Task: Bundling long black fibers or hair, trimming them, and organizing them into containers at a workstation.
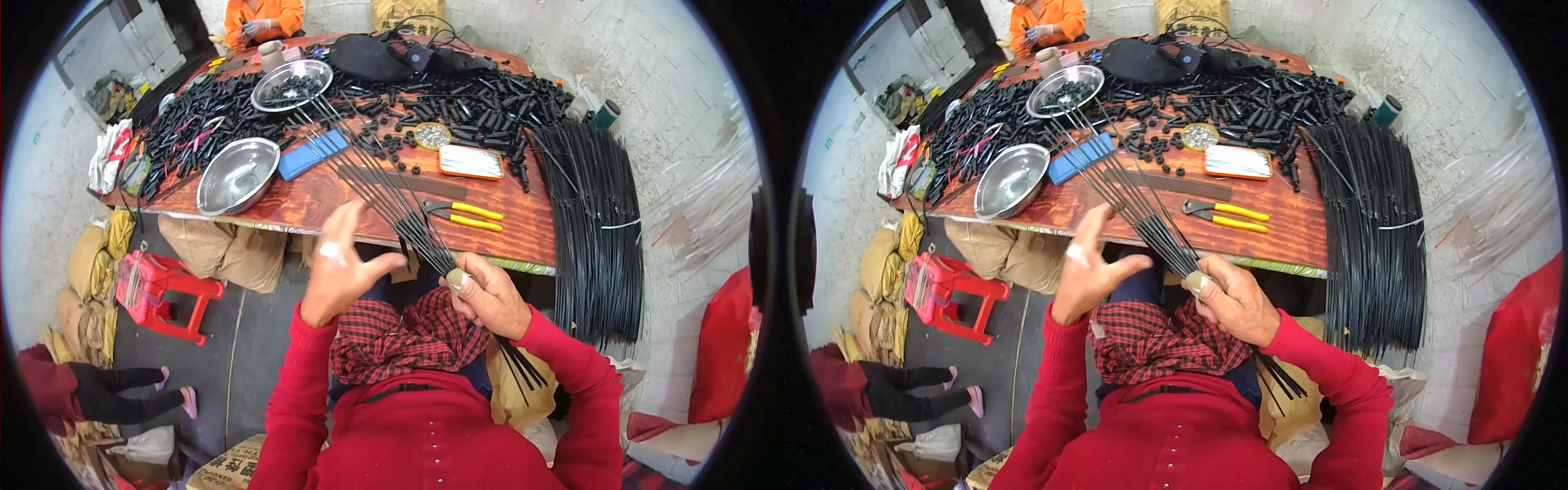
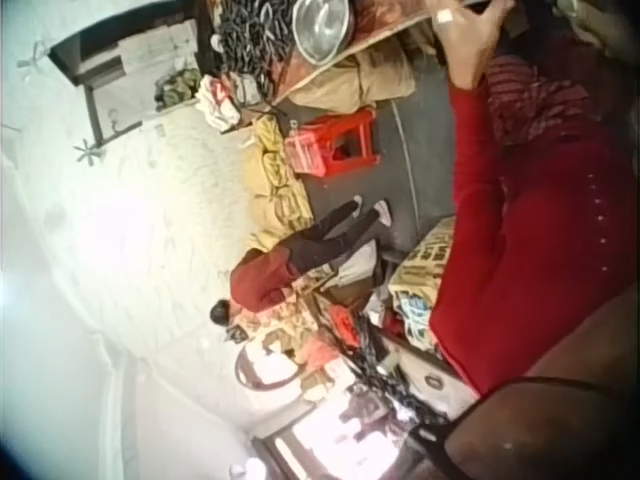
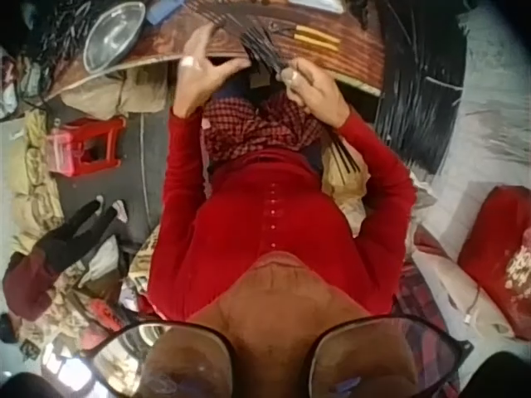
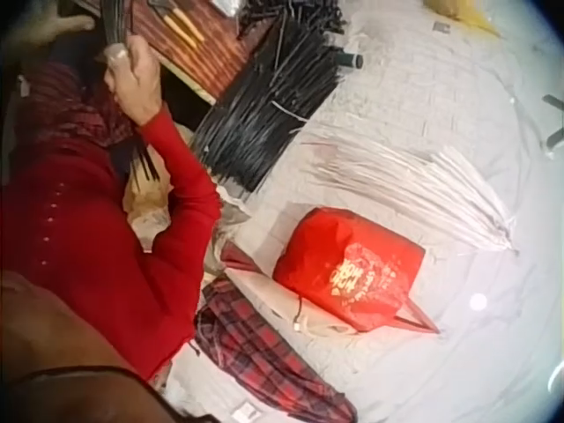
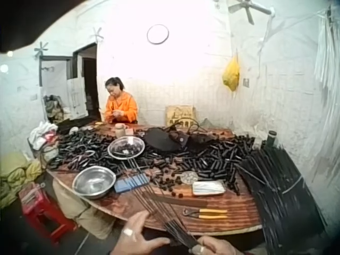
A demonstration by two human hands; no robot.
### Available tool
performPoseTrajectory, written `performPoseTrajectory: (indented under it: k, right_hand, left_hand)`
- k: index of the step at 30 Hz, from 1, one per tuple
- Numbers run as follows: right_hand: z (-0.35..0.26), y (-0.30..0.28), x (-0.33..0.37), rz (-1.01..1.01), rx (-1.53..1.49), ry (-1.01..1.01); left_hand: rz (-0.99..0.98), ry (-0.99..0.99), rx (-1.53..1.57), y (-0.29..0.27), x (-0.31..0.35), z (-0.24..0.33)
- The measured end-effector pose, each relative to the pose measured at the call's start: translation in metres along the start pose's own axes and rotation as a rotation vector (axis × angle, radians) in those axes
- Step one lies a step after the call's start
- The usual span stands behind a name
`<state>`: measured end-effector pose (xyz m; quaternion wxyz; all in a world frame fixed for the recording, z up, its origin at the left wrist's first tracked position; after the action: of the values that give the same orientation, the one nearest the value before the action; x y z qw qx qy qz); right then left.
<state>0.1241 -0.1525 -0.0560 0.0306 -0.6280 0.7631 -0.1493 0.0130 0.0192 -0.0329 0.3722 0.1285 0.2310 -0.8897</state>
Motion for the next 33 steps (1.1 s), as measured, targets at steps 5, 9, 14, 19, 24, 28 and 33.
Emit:
performPoseTrajectory:
  k: [5,9,14,19,24,28,33]
  right_hand:
    - [0.008,0.015,-0.005,-0.118,0.005,0.045]
    - [0.019,0.016,-0.007,-0.19,-0.205,0.107]
    - [0.016,0.019,-0.013,-0.195,-0.292,0.203]
    - [0.015,0.017,-0.019,-0.167,-0.153,0.094]
    - [0.02,0.011,-0.016,-0.063,-0.155,0.089]
    - [0.02,0.009,-0.015,0.01,-0.077,0.13]
    - [0.025,0.022,-0.014,0.015,-0.027,0.123]
  left_hand:
    - [-0.283,-0.324,0.784,0.065,0.01,-0.022]
    - [-0.285,-0.194,0.926,0.069,0.011,-0.01]
    - [-0.293,-0.182,0.933,0.071,0.011,-0.019]
    - [-0.265,-0.192,0.88,0.068,0.015,-0.026]
    - [-0.093,-0.087,0.416,0.044,0.024,-0.022]
    - [0.079,-0.432,0.51,0.031,0.068,-0.047]
    - [0.092,-0.588,0.963,0.069,0.08,-0.047]
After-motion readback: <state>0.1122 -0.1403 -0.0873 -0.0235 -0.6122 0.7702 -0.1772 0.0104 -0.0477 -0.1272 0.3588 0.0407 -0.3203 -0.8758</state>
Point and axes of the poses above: each hand's wrist, its own x-axis away from the middle knuckle, its own y-axis out of the palm, z = x × y, the point moved 9 cm from there along -x, towards the middle knuckle, and after that the axes turned 11 degrees about x, right-handed, at the moved point
